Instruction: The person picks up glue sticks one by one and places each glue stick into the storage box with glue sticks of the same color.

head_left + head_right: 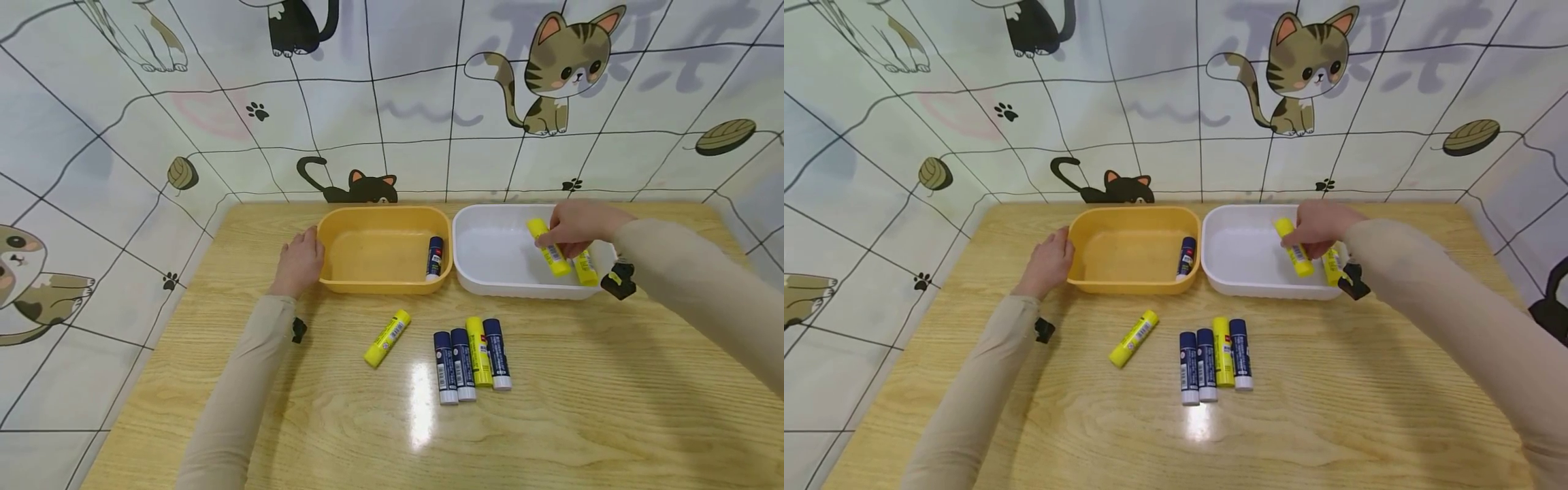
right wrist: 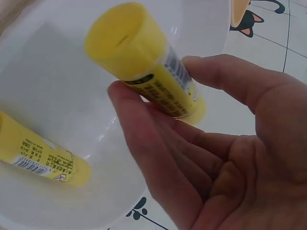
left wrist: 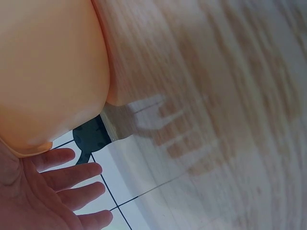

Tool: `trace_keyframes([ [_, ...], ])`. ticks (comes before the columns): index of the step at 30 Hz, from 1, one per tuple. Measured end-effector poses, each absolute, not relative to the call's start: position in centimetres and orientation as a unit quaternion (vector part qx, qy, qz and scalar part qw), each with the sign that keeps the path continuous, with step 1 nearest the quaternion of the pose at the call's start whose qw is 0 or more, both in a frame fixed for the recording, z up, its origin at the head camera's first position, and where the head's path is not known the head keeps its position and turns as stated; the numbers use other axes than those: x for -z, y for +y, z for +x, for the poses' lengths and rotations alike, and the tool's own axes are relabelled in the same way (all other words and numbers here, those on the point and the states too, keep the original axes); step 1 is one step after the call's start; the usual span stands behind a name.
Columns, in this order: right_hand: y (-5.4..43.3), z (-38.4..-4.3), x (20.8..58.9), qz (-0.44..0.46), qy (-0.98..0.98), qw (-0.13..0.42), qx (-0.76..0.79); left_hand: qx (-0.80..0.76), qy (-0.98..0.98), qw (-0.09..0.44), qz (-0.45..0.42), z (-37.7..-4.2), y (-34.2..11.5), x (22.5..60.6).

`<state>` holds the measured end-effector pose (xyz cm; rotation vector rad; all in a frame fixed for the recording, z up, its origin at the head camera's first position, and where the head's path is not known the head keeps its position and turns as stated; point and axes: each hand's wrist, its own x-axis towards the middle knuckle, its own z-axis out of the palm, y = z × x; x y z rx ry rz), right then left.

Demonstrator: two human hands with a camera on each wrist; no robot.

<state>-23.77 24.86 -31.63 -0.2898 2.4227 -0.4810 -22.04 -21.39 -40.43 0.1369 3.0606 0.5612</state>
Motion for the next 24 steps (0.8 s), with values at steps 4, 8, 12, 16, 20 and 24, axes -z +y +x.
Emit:
trace_keyframes([
  [4,24.8,-24.5,32.1,-0.093,0.917,0.344,0.180,-0.179,0.983,0.012,0.044,-22.0,-21.5,40.5],
  [8,24.8,-25.0,32.5,-0.077,0.913,0.354,0.185,-0.178,0.983,0.012,0.047,-22.1,-21.6,40.5],
  [12,24.9,-25.4,33.1,-0.057,0.912,0.361,0.184,-0.178,0.983,0.018,0.046,-22.0,-21.5,40.4],
  [16,24.9,-25.8,33.8,-0.042,0.908,0.376,0.179,-0.178,0.983,0.023,0.043,-21.9,-21.3,40.2],
  [20,25.0,-26.0,34.3,-0.037,0.895,0.405,0.182,-0.180,0.982,0.021,0.044,-22.0,-21.3,40.2],
  [24,24.9,-26.0,34.4,-0.023,0.888,0.421,0.182,-0.181,0.982,0.020,0.042,-22.0,-21.3,40.3],
])
